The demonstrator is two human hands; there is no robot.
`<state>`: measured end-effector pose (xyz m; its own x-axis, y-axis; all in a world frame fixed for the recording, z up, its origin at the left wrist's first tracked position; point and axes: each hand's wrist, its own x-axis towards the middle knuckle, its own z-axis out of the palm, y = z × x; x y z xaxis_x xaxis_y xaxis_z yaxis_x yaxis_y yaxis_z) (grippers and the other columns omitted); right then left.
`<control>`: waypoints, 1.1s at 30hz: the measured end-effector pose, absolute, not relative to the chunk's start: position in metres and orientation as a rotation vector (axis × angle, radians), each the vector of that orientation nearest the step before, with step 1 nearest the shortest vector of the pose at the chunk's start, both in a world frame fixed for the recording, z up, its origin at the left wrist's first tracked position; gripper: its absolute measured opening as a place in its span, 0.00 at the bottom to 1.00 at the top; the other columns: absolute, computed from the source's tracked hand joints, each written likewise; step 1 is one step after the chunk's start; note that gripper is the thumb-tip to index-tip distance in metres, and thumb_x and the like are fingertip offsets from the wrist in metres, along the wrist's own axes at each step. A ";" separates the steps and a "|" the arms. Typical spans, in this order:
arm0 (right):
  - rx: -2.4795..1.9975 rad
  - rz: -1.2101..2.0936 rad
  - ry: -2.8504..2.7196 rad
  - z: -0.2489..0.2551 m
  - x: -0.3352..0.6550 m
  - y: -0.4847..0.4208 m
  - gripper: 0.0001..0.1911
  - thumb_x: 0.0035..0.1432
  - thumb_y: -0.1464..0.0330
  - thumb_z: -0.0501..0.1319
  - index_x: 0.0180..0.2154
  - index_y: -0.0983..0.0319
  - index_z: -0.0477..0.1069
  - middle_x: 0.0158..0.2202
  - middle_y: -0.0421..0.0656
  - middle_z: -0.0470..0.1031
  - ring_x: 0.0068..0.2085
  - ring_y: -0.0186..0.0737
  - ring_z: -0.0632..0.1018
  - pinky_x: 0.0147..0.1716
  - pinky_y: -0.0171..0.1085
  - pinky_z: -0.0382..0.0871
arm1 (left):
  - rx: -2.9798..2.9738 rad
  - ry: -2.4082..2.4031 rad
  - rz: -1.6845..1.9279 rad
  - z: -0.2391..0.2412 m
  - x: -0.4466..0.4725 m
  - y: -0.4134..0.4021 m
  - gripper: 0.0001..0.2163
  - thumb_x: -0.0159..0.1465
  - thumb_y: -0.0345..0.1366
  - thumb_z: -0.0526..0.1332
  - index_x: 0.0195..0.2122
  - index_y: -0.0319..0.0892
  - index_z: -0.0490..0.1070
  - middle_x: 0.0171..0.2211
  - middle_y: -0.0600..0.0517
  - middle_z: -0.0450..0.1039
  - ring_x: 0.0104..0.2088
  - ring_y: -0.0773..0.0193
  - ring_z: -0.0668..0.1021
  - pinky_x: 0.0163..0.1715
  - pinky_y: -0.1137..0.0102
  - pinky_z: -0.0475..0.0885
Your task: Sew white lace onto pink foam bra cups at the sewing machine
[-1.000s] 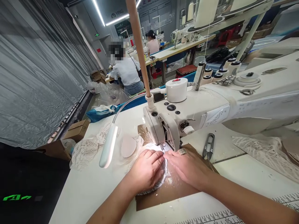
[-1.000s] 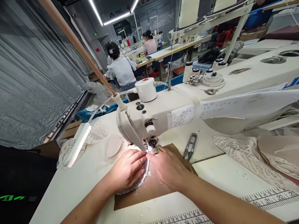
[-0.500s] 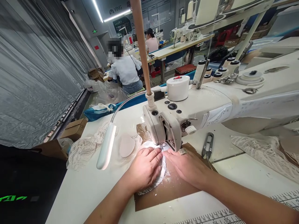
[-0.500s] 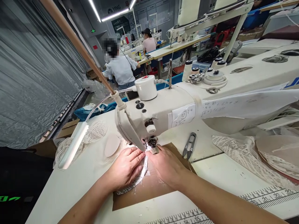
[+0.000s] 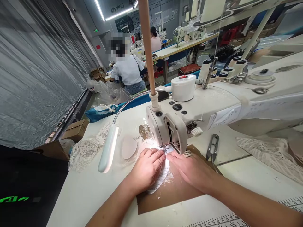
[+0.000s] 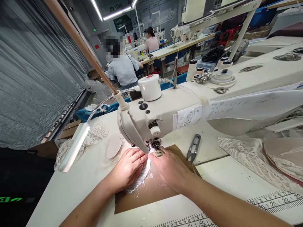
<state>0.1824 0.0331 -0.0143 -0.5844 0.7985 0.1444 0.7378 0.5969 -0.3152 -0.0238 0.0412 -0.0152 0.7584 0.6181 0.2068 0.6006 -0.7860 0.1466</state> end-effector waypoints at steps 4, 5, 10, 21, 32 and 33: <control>-1.219 0.322 -2.548 -0.012 0.185 0.033 0.18 0.51 0.80 0.50 0.40 0.62 0.72 0.34 0.44 0.73 0.34 0.40 0.70 0.33 0.36 0.60 | 2.841 1.002 0.393 -0.016 -0.025 0.043 0.17 0.65 0.30 0.50 0.54 0.39 0.65 0.52 0.43 0.70 0.51 0.55 0.69 0.48 0.57 0.66; -1.222 0.311 -2.550 -0.011 0.185 0.034 0.17 0.52 0.80 0.50 0.39 0.62 0.72 0.32 0.44 0.73 0.34 0.40 0.70 0.33 0.36 0.60 | 2.834 1.010 0.402 -0.015 -0.025 0.044 0.17 0.65 0.30 0.50 0.54 0.40 0.65 0.52 0.43 0.70 0.51 0.55 0.69 0.49 0.57 0.66; -1.257 0.307 -2.585 -0.007 0.184 0.034 0.17 0.53 0.79 0.49 0.39 0.62 0.71 0.31 0.43 0.71 0.30 0.39 0.68 0.29 0.36 0.57 | 2.821 1.053 0.401 -0.011 -0.024 0.047 0.16 0.66 0.32 0.49 0.53 0.40 0.66 0.50 0.43 0.71 0.49 0.55 0.71 0.48 0.57 0.67; -1.256 0.345 -2.524 -0.014 0.186 0.033 0.22 0.53 0.80 0.50 0.47 0.62 0.70 0.40 0.44 0.74 0.36 0.40 0.70 0.33 0.35 0.60 | 2.852 1.173 0.367 -0.009 -0.026 0.045 0.16 0.67 0.35 0.49 0.54 0.41 0.66 0.50 0.43 0.71 0.47 0.52 0.70 0.44 0.57 0.68; -1.125 0.208 -2.633 -0.016 0.185 0.032 0.19 0.47 0.80 0.52 0.41 0.62 0.73 0.33 0.45 0.70 0.34 0.41 0.68 0.31 0.37 0.57 | 2.881 0.880 0.312 -0.004 -0.031 0.041 0.16 0.67 0.34 0.50 0.54 0.39 0.65 0.54 0.46 0.68 0.51 0.55 0.69 0.49 0.58 0.65; -1.128 0.188 -2.629 -0.018 0.185 0.032 0.20 0.47 0.80 0.52 0.41 0.63 0.73 0.33 0.45 0.71 0.34 0.41 0.68 0.31 0.37 0.57 | 2.880 0.871 0.305 -0.004 -0.032 0.041 0.16 0.67 0.34 0.50 0.55 0.39 0.65 0.55 0.46 0.68 0.51 0.55 0.69 0.49 0.58 0.65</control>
